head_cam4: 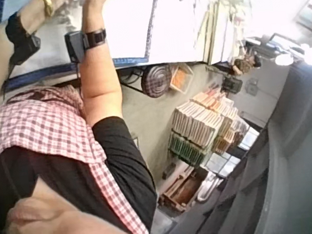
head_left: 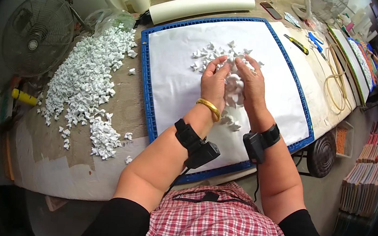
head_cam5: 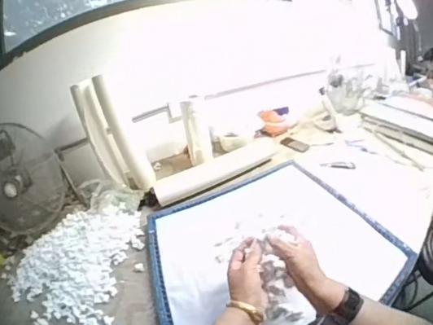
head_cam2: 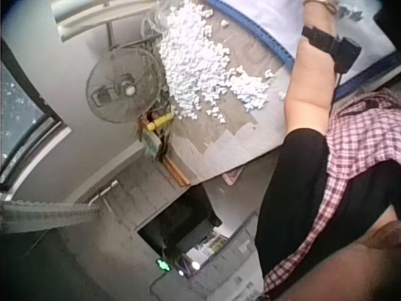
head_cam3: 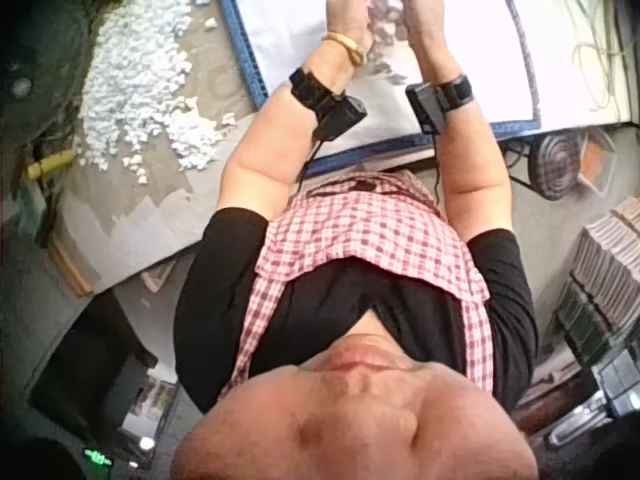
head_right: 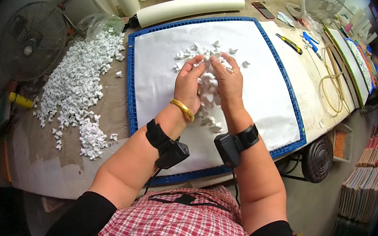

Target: Removing small white plastic parts from a grid tray and arranging them onto a mesh tray.

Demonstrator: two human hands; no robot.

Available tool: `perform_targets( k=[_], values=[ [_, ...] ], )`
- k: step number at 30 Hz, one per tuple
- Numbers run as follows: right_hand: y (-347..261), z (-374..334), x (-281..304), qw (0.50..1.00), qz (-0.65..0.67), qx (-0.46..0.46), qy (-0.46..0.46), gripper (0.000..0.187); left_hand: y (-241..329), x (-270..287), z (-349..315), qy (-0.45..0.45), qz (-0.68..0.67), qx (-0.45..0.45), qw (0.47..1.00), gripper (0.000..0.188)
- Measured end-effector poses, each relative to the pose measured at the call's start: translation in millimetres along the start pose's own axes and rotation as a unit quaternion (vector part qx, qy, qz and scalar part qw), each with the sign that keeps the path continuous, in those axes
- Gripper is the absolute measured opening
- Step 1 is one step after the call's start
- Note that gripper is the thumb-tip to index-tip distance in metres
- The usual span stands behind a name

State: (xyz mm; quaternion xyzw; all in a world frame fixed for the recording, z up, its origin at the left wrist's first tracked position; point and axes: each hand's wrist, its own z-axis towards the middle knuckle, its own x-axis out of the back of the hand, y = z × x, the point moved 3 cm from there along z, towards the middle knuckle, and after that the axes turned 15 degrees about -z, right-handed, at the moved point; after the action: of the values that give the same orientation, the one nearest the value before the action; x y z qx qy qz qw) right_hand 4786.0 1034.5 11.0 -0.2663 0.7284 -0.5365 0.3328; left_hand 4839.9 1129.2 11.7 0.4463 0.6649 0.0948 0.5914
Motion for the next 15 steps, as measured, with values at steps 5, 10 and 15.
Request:
perform_targets(
  k=[5,10,15],
  values=[
    [1.8,79.9,87.3,0.976,-0.201,0.083,-0.003,0.052,-45.4,-33.2,31.9,0.042,0.008,0.026,0.999,0.024],
    [7.3,102.5,87.3,0.867,-0.442,0.225,-0.045,0.046,-17.7,-17.1,31.6,0.036,0.005,0.066,0.997,0.031],
    [8.9,64.7,7.6,0.739,-0.594,0.3,-0.103,0.044,46.5,32.1,18.1,0.041,-0.004,0.11,0.993,0.042]
  ],
)
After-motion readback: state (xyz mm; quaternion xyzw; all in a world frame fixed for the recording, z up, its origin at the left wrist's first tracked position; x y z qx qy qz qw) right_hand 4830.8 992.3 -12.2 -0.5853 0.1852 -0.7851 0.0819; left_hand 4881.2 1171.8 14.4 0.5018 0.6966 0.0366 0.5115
